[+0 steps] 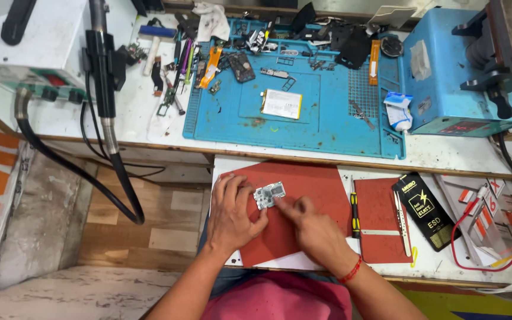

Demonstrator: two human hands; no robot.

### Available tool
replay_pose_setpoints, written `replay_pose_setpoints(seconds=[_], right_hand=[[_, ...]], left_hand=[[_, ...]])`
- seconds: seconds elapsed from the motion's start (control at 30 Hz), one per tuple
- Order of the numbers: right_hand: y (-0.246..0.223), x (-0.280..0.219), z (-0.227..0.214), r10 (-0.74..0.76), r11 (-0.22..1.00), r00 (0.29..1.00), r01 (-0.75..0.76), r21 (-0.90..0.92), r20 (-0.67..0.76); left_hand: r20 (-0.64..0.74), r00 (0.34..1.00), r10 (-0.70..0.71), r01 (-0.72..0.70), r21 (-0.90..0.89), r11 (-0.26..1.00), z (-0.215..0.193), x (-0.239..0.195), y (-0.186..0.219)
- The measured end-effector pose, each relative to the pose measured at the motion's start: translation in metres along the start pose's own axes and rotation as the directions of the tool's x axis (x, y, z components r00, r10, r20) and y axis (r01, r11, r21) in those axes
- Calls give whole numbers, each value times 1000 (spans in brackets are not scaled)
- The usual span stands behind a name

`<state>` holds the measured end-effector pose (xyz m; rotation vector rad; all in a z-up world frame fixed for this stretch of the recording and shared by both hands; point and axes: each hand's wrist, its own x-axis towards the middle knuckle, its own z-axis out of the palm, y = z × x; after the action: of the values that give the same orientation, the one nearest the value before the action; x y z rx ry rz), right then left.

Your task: The person uses a small brush to clean a small electronic circuit board placed on a red mat. The person repeatedly brushes the surface of the board to remove debris.

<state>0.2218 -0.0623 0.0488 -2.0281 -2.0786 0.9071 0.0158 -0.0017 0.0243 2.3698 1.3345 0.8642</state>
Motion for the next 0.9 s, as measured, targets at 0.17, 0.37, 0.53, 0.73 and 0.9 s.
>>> replay_pose_setpoints(seconds=[0.17, 0.37, 0.53, 0.73, 0.9], right_hand=[[-3, 0, -3, 84, 996, 993, -82, 36, -80], [-14, 4, 3, 13, 1000, 993, -12, 10, -117], [-2, -2, 19, -151, 988, 972, 155, 11, -178], [-15, -4, 13, -13, 999, 983, 6, -38, -182], [-11, -9, 15, 64, 997, 969, -74, -30, -240]], left_hand=[[38, 999, -34, 34, 0, 999, 1, 5, -4], [51, 998, -21, 22, -11, 1000, -3, 17, -4], [52, 998, -18, 18, -1, 1000, 5, -6, -14], [36, 999, -4, 6, -51, 999, 7, -11, -17], [8, 1000, 12, -11, -80, 997, 5, -8, -15]])
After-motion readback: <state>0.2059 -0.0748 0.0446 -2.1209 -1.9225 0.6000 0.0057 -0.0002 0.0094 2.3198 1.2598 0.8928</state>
